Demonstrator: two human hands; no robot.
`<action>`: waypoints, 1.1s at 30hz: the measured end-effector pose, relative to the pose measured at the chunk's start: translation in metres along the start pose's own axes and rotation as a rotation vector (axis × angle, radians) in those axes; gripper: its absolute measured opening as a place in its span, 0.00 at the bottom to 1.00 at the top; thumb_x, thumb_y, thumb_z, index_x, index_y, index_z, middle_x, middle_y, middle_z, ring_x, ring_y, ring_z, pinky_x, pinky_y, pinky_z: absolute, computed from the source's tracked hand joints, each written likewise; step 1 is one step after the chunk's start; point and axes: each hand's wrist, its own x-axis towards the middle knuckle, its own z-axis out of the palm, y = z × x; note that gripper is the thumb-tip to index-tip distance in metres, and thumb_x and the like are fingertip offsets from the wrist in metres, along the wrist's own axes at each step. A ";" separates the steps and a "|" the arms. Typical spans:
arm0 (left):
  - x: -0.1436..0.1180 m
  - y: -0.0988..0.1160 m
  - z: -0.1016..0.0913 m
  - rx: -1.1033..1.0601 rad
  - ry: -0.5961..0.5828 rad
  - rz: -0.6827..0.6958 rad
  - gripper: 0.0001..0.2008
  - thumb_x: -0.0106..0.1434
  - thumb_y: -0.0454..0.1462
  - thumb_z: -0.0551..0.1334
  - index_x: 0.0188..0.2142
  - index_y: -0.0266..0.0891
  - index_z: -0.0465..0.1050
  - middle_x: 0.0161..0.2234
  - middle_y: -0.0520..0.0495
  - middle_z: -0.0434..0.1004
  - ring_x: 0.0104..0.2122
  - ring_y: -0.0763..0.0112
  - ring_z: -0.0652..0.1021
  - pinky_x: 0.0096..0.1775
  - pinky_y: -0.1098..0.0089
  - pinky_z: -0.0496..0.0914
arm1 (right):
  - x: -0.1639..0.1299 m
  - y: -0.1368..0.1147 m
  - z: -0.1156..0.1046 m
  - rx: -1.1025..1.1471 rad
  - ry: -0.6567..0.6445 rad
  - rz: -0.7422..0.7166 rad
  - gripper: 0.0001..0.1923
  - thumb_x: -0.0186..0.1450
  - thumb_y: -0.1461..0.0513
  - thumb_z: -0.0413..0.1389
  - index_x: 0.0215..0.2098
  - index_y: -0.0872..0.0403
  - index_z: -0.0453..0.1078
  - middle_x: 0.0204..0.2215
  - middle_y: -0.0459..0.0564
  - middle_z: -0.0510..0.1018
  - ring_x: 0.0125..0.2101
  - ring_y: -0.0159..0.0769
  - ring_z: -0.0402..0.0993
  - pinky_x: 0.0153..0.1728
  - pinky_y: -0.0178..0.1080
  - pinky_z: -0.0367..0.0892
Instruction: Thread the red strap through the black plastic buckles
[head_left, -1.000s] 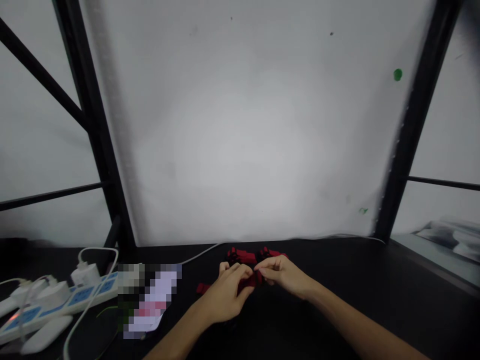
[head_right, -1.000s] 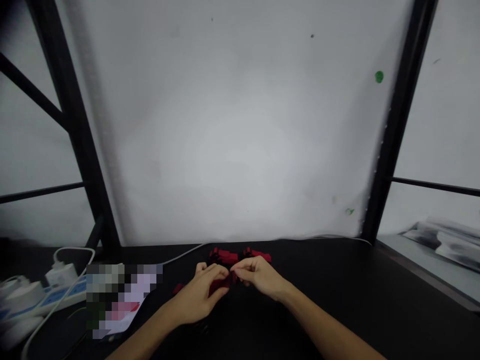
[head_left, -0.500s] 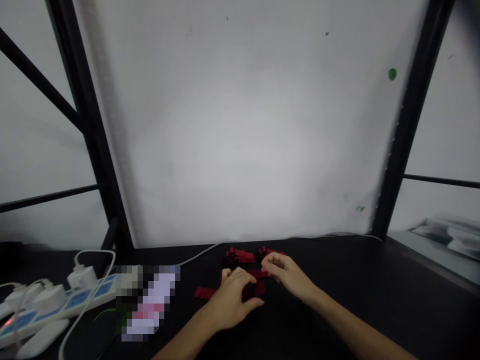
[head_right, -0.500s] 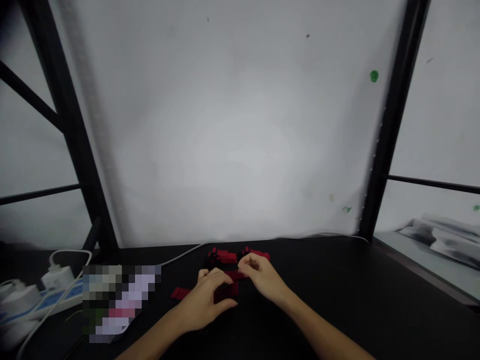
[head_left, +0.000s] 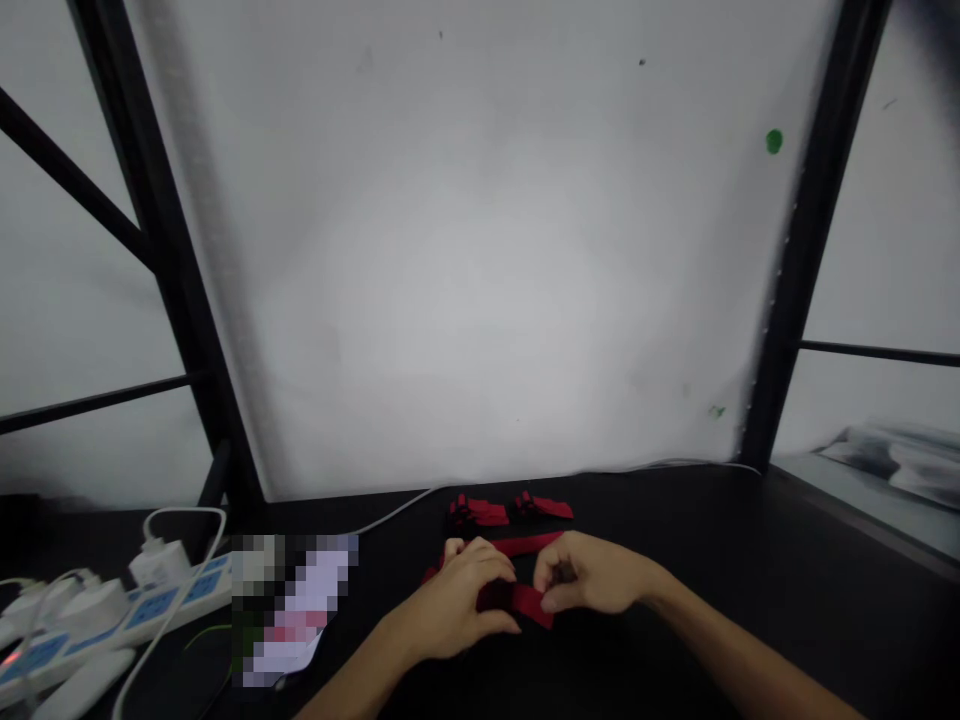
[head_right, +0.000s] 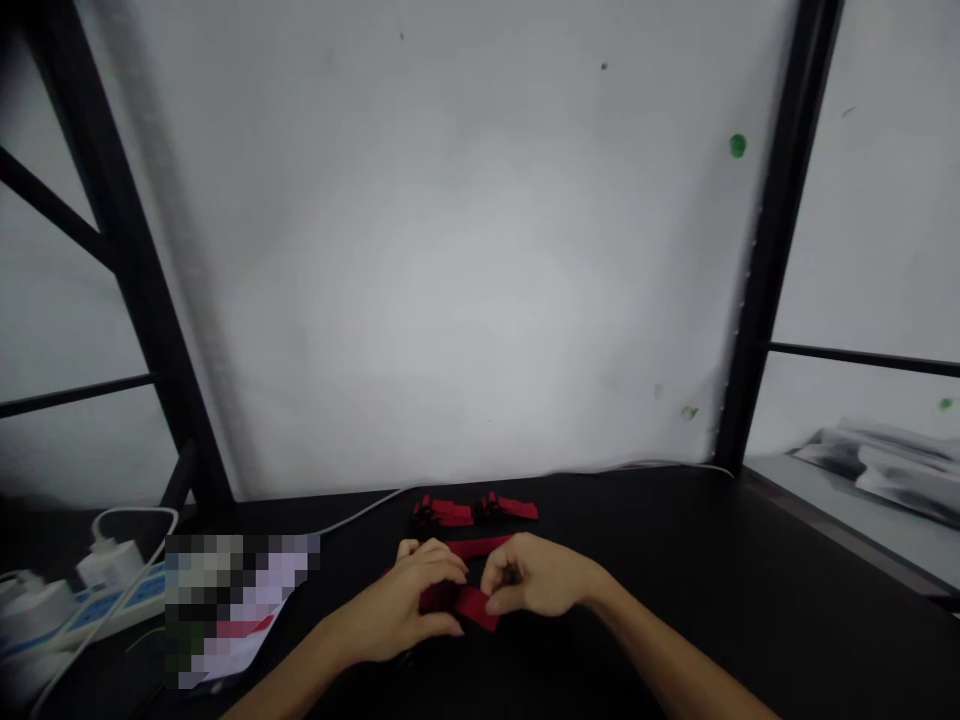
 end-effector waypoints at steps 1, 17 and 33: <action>0.000 0.001 0.001 -0.027 -0.002 -0.012 0.18 0.55 0.44 0.73 0.43 0.45 0.74 0.47 0.49 0.76 0.48 0.60 0.71 0.51 0.61 0.56 | 0.003 0.000 0.006 0.033 0.040 -0.035 0.08 0.59 0.58 0.62 0.34 0.54 0.78 0.22 0.41 0.72 0.22 0.27 0.63 0.26 0.31 0.58; 0.002 0.004 0.001 -0.088 0.002 -0.078 0.13 0.55 0.43 0.72 0.36 0.42 0.75 0.40 0.52 0.75 0.43 0.64 0.72 0.49 0.64 0.57 | 0.003 -0.016 0.025 -0.327 0.329 -0.307 0.08 0.63 0.56 0.60 0.37 0.47 0.81 0.42 0.49 0.77 0.42 0.38 0.73 0.47 0.40 0.66; 0.002 0.000 -0.003 0.097 0.153 0.020 0.14 0.60 0.45 0.68 0.42 0.44 0.72 0.41 0.50 0.76 0.44 0.62 0.72 0.48 0.61 0.54 | 0.007 0.002 -0.001 -0.142 0.294 -0.095 0.20 0.63 0.52 0.57 0.19 0.56 0.68 0.35 0.48 0.77 0.33 0.35 0.71 0.36 0.36 0.66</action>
